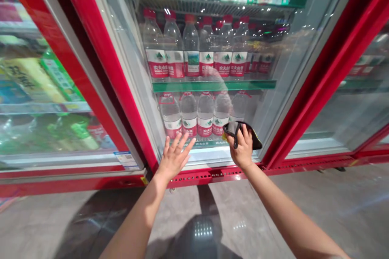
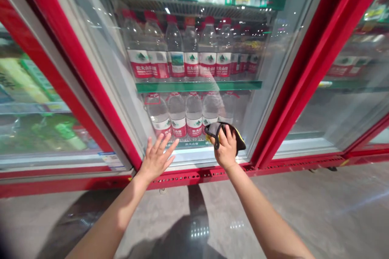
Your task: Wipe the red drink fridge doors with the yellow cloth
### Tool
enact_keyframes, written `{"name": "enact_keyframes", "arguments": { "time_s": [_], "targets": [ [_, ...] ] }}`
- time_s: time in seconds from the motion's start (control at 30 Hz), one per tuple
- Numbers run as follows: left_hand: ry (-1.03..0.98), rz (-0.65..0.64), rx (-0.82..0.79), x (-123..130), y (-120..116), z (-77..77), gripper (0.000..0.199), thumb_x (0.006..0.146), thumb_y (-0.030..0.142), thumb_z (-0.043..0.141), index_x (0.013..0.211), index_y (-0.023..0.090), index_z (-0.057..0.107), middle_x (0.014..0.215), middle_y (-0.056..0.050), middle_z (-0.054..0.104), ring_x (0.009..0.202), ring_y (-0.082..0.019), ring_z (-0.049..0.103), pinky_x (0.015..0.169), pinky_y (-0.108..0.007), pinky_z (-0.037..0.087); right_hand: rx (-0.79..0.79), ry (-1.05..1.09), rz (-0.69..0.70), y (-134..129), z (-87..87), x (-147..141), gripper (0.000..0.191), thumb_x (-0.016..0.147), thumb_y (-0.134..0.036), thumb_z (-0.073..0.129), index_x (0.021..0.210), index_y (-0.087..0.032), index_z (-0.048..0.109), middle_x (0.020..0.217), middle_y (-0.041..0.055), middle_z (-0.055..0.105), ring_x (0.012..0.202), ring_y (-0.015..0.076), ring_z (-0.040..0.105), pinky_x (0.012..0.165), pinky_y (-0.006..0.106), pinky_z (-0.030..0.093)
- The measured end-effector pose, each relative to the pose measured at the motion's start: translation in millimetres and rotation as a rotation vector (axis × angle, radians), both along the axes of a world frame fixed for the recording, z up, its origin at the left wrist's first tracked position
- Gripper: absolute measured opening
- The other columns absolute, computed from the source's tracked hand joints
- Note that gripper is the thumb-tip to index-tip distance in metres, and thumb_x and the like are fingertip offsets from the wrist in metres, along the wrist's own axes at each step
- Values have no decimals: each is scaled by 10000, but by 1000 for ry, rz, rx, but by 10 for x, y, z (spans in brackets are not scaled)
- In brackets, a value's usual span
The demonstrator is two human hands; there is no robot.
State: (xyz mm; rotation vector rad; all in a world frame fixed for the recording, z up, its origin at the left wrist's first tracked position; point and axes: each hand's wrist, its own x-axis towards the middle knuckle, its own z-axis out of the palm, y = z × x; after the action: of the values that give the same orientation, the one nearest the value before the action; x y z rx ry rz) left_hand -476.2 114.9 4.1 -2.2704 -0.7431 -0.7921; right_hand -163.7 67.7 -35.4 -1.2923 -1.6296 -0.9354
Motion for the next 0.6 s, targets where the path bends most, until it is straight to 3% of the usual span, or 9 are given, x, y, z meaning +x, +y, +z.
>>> {"name": "enact_keyframes", "arguments": {
  "time_s": [0.1, 0.17, 0.3, 0.4, 0.5, 0.6],
  "targets": [
    [-28, 36, 24, -175, 28, 13, 857, 898, 370, 718, 1620, 303, 262, 1645, -110, 382, 1603, -262, 86, 1290, -579, 20, -15, -66, 73, 156, 221, -409, 278, 918, -154, 623, 1120, -299, 748, 1529, 52, 554, 1573, 327, 213, 1239, 639, 205],
    [-50, 42, 31, -256, 46, 11, 850, 900, 387, 715, 1619, 300, 270, 1647, -116, 377, 1600, -269, 115, 1291, -574, 29, -104, -229, 175, 160, 232, -545, 301, 934, -173, 622, 1180, -308, 731, 1520, 26, 567, 1561, 284, 262, 1267, 558, 230],
    [-84, 30, 37, -323, 64, -17, 812, 906, 402, 707, 1607, 303, 310, 1629, -103, 413, 1593, -251, 154, 1304, -511, 64, -259, -557, 400, 27, 269, -305, 381, 971, -143, 553, 1297, -285, 690, 1480, -17, 608, 1492, 172, 410, 1226, 321, 376],
    [-111, 18, 33, -327, 74, -57, 770, 908, 407, 704, 1588, 307, 357, 1591, -95, 470, 1584, -247, 192, 1309, -497, 64, -214, -448, 298, 14, 555, -163, 345, 974, -153, 581, 1243, -316, 721, 1482, -16, 604, 1496, 192, 408, 1265, 385, 331],
    [-132, 6, 33, -327, 89, -116, 725, 909, 419, 703, 1561, 299, 412, 1537, -99, 529, 1546, -255, 296, 1312, -487, 81, -107, -336, 213, 138, 845, -438, 272, 963, -199, 630, 1170, -331, 749, 1527, -13, 556, 1545, 252, 307, 1302, 516, 216],
    [-168, 9, 23, -335, 86, -176, 678, 910, 397, 704, 1531, 277, 462, 1443, -110, 601, 1487, -265, 402, 1308, -487, 134, -108, -291, 228, 245, 827, -847, 330, 958, -204, 638, 1257, -319, 717, 1568, 4, 508, 1569, 274, 235, 1301, 526, 212]
  ]
}}
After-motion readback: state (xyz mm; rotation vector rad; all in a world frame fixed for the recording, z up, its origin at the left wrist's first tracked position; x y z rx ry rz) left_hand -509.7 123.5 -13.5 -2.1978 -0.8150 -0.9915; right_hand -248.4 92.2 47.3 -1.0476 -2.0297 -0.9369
